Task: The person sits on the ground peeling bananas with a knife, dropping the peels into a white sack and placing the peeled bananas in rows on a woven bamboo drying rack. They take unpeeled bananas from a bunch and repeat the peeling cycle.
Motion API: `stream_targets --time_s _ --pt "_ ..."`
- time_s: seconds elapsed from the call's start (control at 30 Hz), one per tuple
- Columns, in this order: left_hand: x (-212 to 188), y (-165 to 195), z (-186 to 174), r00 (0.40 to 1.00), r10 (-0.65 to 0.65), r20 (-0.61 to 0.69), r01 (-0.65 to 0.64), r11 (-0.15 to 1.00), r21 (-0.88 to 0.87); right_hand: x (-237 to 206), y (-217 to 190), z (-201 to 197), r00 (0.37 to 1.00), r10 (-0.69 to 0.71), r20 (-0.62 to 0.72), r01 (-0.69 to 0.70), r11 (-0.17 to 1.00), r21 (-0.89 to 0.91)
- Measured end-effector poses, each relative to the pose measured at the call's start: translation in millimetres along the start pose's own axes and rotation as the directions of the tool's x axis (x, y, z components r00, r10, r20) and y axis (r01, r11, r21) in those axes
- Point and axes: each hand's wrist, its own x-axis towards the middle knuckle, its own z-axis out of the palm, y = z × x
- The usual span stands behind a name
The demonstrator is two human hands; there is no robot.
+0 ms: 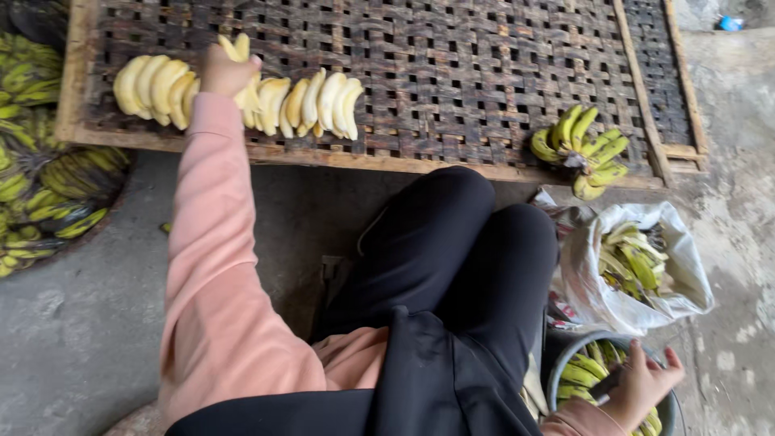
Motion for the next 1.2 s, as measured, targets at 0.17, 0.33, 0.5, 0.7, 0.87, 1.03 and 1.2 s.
stream_targets --time_s 0.17,0.33,0.5,0.7,0.87,1.03,1.2 --pt "7 -3 44 0.993 0.000 0.122 -0.021 0.984 0.175 -13 -23 2 0.997 -0.080 -0.009 0.080 0.997 0.016" --pt "-3 12 74 0.984 -0.094 0.149 0.034 0.931 0.363 -31 -31 1 0.997 -0.078 -0.015 0.077 0.996 -0.035" --pt "2 27 80 0.985 -0.160 0.057 0.107 0.847 0.521 -40 -29 -1 0.995 -0.092 -0.037 0.089 0.994 -0.060" --pt "17 14 101 0.997 -0.073 -0.023 0.073 0.814 0.576 -46 -31 -1 0.996 -0.083 -0.026 0.082 0.996 -0.037" --pt "27 10 120 1.000 -0.004 -0.030 0.023 0.767 0.641 -49 -34 -5 0.998 -0.059 -0.038 0.058 0.998 -0.011" --pt "7 42 140 0.950 0.281 -0.135 -0.108 0.704 0.702 -53 -33 -17 0.995 -0.056 -0.087 0.053 0.998 -0.026" --pt "-59 160 212 0.572 0.818 -0.056 -0.818 0.574 0.033 -48 -37 -15 0.993 -0.045 -0.106 0.045 0.999 -0.002"
